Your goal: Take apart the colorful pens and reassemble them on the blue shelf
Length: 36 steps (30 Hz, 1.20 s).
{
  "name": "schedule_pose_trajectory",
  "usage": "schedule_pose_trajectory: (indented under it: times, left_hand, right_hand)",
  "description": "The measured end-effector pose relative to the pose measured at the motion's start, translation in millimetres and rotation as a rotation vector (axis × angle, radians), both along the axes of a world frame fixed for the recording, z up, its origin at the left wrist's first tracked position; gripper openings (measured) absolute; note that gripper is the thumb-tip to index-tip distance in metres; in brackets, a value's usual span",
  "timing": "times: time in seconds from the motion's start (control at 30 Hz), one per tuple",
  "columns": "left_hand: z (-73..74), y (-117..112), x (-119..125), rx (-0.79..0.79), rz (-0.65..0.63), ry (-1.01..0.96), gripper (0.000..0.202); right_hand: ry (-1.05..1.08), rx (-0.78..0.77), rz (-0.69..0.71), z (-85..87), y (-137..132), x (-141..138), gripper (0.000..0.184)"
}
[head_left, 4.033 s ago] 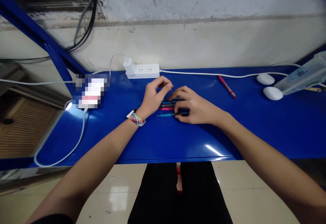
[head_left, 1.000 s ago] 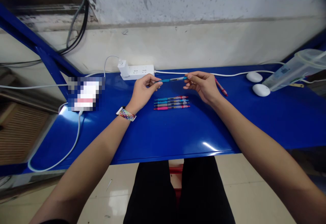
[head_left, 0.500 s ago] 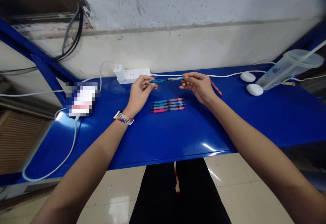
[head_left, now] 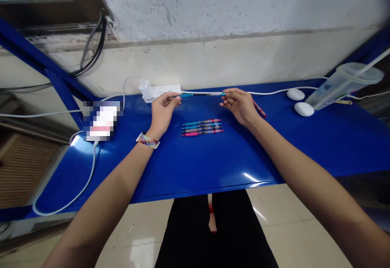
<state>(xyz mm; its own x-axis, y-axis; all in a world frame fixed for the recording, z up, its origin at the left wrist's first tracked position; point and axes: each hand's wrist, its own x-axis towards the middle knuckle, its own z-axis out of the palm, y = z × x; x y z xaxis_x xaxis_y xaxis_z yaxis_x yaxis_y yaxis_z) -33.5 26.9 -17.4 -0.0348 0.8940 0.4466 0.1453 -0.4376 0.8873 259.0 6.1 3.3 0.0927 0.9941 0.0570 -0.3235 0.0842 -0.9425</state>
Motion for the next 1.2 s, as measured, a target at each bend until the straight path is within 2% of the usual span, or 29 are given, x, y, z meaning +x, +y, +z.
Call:
schedule_pose_trajectory:
  times: [0.13,0.6,1.2]
  left_hand:
    - [2.7,-3.8,2.8,-0.045,-0.014,-0.077,0.004]
    - [5.9,-2.8,1.8,-0.082,-0.010,-0.118,0.027]
    - [7.5,-4.4,2.3,-0.078,0.008,-0.116,0.031]
  right_hand:
    - [-0.003,0.007,-0.027,-0.6,1.0,1.1,0.014]
    - [-0.068,0.068,-0.087,-3.0,3.3,5.5,0.015]
    - [-0.038,0.099,-0.124,-2.7,5.0,6.6,0.014]
